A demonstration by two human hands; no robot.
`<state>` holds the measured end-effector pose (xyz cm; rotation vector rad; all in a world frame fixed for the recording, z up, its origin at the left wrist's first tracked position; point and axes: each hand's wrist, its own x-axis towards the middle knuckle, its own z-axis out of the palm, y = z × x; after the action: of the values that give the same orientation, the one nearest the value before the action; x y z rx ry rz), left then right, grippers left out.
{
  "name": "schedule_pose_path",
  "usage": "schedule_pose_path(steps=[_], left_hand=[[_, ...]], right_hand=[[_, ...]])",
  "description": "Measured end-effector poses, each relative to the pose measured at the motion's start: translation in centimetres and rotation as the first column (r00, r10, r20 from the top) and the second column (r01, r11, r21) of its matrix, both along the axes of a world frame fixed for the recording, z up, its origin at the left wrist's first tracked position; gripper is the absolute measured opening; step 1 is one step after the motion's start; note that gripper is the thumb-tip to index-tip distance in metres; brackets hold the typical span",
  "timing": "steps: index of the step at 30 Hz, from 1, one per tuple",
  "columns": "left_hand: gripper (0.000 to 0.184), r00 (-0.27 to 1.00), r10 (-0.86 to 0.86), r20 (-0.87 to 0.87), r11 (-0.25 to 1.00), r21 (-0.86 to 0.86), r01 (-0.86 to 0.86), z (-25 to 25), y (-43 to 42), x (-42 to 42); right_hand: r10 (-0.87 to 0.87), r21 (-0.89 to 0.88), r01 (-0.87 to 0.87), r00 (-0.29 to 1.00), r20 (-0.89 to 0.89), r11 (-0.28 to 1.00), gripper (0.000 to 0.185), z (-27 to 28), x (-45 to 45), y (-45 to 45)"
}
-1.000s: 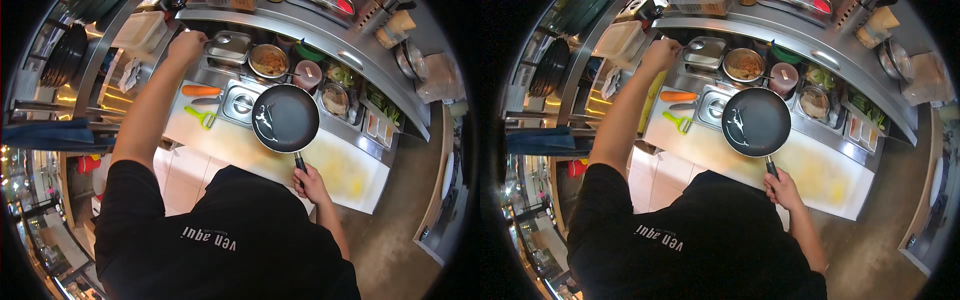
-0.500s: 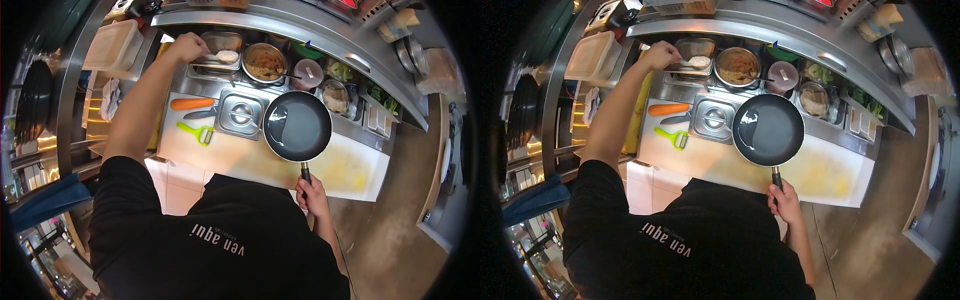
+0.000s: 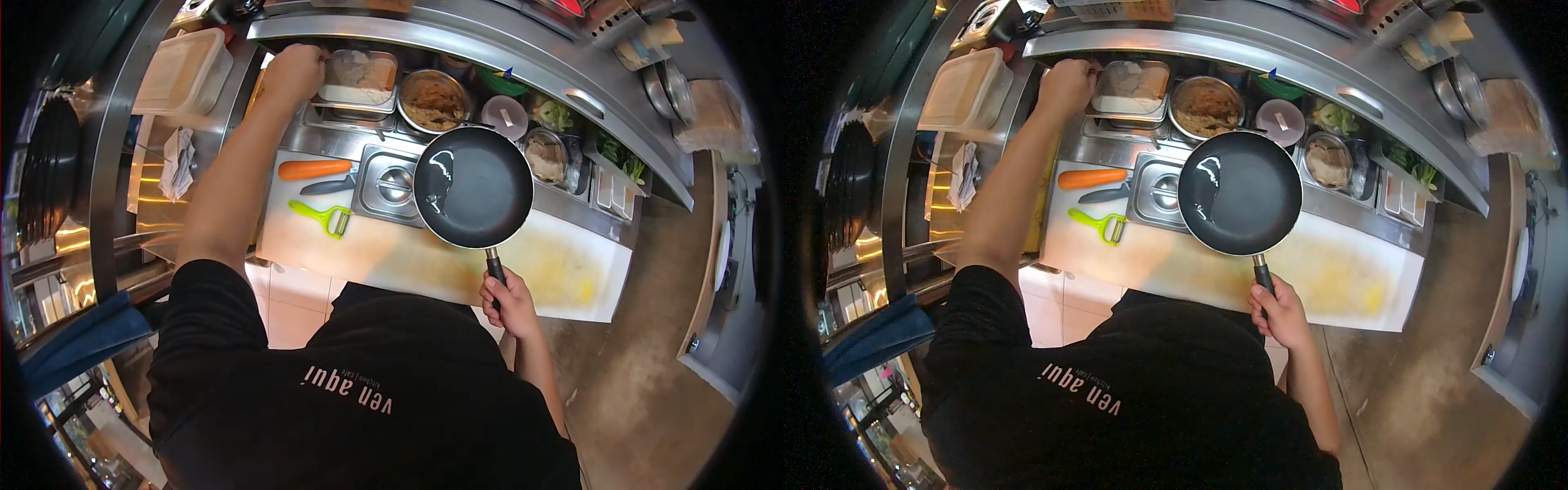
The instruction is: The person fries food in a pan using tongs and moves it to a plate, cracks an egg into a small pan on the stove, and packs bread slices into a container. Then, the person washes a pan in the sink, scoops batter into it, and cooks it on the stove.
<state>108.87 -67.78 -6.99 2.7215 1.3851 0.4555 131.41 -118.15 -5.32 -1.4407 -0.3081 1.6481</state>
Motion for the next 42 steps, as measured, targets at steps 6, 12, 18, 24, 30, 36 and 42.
schedule_pose_path(steps=[6,12,18,24,30,36,42], left_hand=[[0.022,0.966,0.001,-0.257,0.97,-0.234,-0.063,-0.1,-1.8,1.5],[0.024,0.997,-0.023,0.072,0.862,-0.504,0.056,-3.8,2.0,-1.3],[0.027,0.985,-0.024,0.169,0.875,-0.473,0.103,1.5,-1.3,-2.4],[0.028,0.996,0.028,0.081,0.909,-0.416,0.009,4.8,-2.4,-3.1],[0.028,0.996,0.06,0.064,0.918,-0.394,-0.03,4.4,-1.5,-3.2],[0.027,0.989,0.123,0.084,0.907,-0.413,-0.078,3.3,-1.0,-2.8],[0.027,0.99,0.064,0.123,0.933,-0.36,-0.015,5.2,-3.3,-3.0]], right_hand=[[0.032,0.002,-0.032,0.999,0.02,0.999,0.019,-0.6,-0.2,-1.1],[0.047,-0.012,-0.047,0.998,0.035,0.999,0.021,-0.2,-0.6,-1.5],[0.1,-0.021,-0.1,0.995,-0.012,0.995,0.026,-1.2,-0.4,0.5],[0.164,0.0,-0.165,0.982,-0.091,0.986,0.027,-2.0,-0.4,3.6],[0.216,0.007,-0.216,0.974,-0.069,0.976,0.026,-2.0,-1.0,5.2],[0.242,0.009,-0.242,0.969,-0.048,0.97,0.025,-2.3,-1.5,5.5],[0.225,-0.002,-0.226,0.972,-0.059,0.974,0.025,-2.5,-2.2,6.3]])
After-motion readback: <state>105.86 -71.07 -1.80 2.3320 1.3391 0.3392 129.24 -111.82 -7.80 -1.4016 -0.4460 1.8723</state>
